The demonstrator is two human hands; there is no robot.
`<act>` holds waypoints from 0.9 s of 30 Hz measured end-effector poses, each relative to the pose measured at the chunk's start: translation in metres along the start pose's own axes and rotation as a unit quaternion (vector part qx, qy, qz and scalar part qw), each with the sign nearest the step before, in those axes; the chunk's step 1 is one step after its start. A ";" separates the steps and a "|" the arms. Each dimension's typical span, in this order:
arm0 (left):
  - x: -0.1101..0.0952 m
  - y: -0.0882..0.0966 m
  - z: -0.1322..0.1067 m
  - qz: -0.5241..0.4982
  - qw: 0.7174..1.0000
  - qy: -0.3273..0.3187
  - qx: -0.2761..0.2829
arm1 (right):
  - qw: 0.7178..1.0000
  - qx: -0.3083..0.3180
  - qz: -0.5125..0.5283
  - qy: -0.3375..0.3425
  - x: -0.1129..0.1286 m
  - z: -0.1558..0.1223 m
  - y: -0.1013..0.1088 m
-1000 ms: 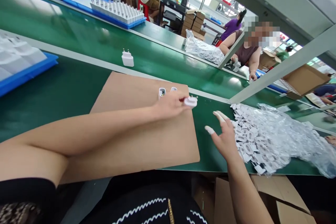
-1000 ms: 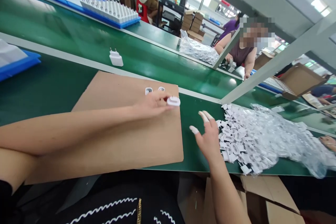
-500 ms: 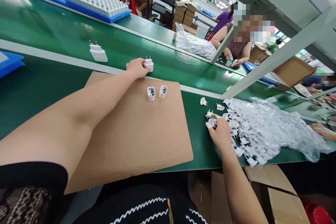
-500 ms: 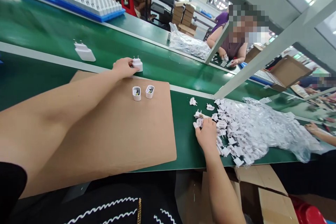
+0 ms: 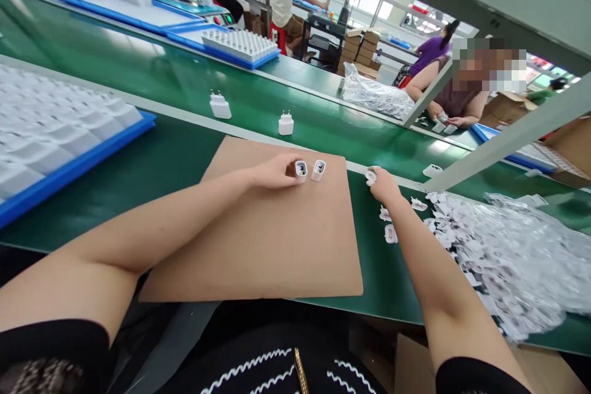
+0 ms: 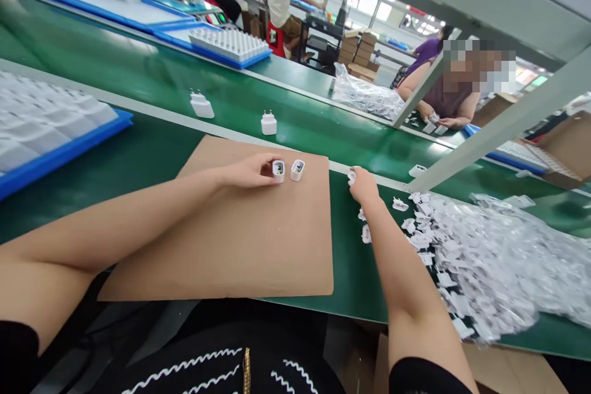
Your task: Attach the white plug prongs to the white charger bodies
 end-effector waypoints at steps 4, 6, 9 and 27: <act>-0.005 -0.016 -0.016 0.008 0.999 0.037 -0.033 | 1.000 0.002 0.012 0.019 0.005 -0.013 0.003; -0.015 -0.025 -0.028 0.053 0.995 0.050 -0.062 | 0.998 0.003 0.044 0.049 0.009 -0.037 0.007; -0.037 -0.049 -0.043 0.092 0.994 0.018 -0.064 | 0.981 0.020 0.171 0.095 0.023 -0.080 0.008; -0.046 -0.088 -0.041 -0.020 0.993 -0.114 -0.008 | 0.878 0.061 0.474 -0.009 0.053 -0.133 -0.025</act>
Point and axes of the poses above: each hand's wrist, its own z-axis towards the middle knuckle, its own y-axis out of the back of the hand, x = y × z, the point moved 1 cm from there along z, towards the middle knuckle, and after that the axes turned 10 degrees about z, right-handed, at the moved point
